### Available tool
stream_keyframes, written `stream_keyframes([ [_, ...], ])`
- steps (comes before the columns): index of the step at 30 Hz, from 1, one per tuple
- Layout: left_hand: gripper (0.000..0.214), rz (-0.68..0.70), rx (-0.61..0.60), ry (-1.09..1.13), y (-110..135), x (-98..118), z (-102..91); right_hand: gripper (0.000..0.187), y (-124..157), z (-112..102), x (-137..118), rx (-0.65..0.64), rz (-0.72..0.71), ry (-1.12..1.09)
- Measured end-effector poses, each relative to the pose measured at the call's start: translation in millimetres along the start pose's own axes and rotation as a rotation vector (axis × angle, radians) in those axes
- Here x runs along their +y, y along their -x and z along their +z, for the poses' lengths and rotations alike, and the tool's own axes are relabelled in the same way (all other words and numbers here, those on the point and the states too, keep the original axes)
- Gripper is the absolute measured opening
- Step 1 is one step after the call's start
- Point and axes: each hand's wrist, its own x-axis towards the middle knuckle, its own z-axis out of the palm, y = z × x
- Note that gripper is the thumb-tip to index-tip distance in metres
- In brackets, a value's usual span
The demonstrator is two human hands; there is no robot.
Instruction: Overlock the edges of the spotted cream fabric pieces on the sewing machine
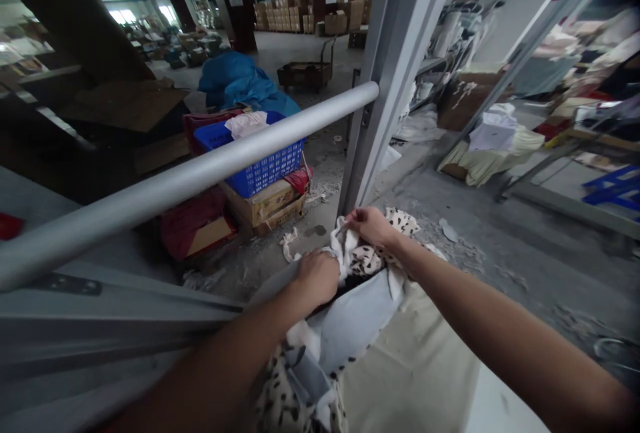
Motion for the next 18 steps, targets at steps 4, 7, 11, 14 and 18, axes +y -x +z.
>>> stream_keyframes([
  [4,0.045,-0.208,0.024,0.030,-30,3,-0.3,0.008,12,-2,-9,0.024,0.009,-0.271],
  [7,0.059,-0.269,0.037,0.059,-44,2,5.8,0.017,24,-1,-23,0.077,-0.004,-0.408],
  [11,0.063,-0.260,0.058,0.100,-48,-6,12.3,0.024,23,-6,-37,0.125,-0.019,-0.439],
  [14,0.043,-0.233,0.085,0.131,-43,-14,13.6,0.021,12,-19,-46,0.156,-0.048,-0.366],
  [18,0.014,-0.146,0.124,0.161,-38,-21,15.0,0.006,6,-53,-59,0.167,-0.183,-0.168],
])
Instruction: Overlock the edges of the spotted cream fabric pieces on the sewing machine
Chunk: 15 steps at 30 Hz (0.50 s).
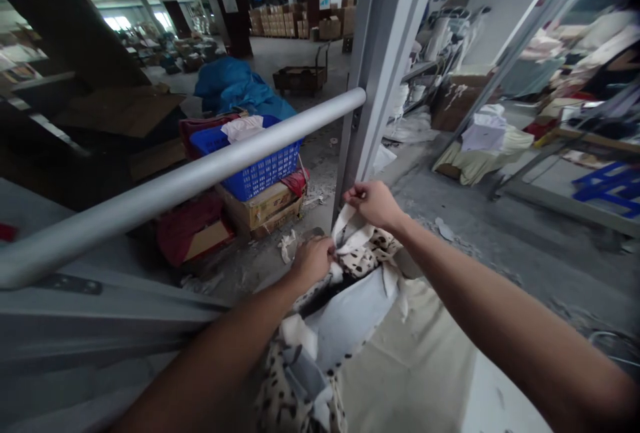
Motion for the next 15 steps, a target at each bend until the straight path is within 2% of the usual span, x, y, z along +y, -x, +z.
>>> stream_keyframes([
  [3,0.030,0.053,0.006,0.024,-1,-2,-0.1,0.011,8,-22,-14,-0.196,-0.409,0.454],
  [4,0.033,0.069,0.007,0.032,-2,-2,-0.5,0.012,15,-25,-19,-0.222,-0.532,0.637],
  [5,0.035,0.085,0.010,0.040,-3,-2,-1.0,0.014,24,-25,-23,-0.195,-0.605,0.791],
  [6,0.037,0.099,0.014,0.049,-4,-2,-1.6,0.016,34,-22,-26,-0.118,-0.611,0.886],
  [8,0.040,0.117,0.031,0.067,-5,-2,-3.0,0.018,54,-6,-28,0.004,-0.533,0.919],
  [9,0.039,0.121,0.039,0.076,-6,-2,-3.5,0.018,63,4,-27,-0.038,-0.475,0.882],
  [12,0.029,0.124,0.046,0.094,-7,-5,-3.0,0.017,73,36,-9,-0.473,-0.277,0.788],
  [13,0.027,0.122,0.041,0.095,-8,-6,-2.0,0.018,72,44,-1,-0.555,-0.211,0.800],
  [15,0.029,0.104,0.029,0.086,-8,-8,0.8,0.020,65,52,14,-0.579,-0.095,0.869],
])
